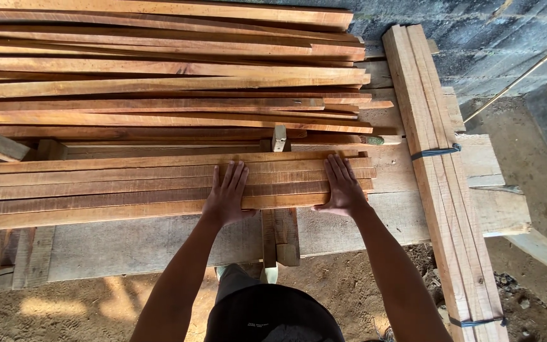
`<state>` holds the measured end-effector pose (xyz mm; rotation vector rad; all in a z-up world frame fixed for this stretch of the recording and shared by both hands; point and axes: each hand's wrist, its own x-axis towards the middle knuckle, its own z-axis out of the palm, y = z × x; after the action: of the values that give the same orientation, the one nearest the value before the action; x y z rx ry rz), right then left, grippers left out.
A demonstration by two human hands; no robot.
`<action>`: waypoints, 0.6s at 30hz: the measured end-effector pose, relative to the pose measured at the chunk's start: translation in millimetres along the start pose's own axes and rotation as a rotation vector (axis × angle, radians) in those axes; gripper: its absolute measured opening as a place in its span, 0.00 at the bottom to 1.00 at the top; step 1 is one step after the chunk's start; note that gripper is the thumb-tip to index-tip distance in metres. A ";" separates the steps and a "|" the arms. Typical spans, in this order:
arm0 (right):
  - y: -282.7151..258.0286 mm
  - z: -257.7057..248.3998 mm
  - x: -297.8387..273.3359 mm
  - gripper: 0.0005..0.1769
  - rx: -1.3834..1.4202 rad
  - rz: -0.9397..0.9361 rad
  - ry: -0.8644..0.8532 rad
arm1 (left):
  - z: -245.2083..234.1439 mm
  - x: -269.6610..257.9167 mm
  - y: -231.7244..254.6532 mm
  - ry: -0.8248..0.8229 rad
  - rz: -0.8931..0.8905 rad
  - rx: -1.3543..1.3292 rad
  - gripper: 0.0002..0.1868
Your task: Organizing thin wooden planks and tying them into a bundle with a rubber strap.
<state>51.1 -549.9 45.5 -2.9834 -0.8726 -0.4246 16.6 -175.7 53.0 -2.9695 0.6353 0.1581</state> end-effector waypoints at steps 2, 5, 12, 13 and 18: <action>-2.5 -0.3 0.6 0.84 0.001 0.013 -0.014 | 1.0 -1.0 0.4 0.011 0.005 0.003 0.66; -5.3 6.2 2.5 0.85 -0.018 0.032 -0.059 | 1.8 -0.1 -0.8 0.018 0.006 0.004 0.67; -19.9 13.2 5.9 0.88 -0.002 0.078 -0.127 | 1.7 -1.3 1.0 0.011 0.005 0.011 0.66; -19.3 12.3 8.1 0.88 -0.002 0.077 -0.126 | 1.7 0.1 0.2 0.012 0.004 0.011 0.66; -23.2 9.4 10.1 0.88 0.029 0.102 -0.198 | 6.8 -0.7 1.7 0.022 -0.006 0.020 0.67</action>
<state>49.4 -524.2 37.4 -3.0640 -0.7255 -0.1152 14.6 -176.2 46.3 -2.9574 0.6270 0.1174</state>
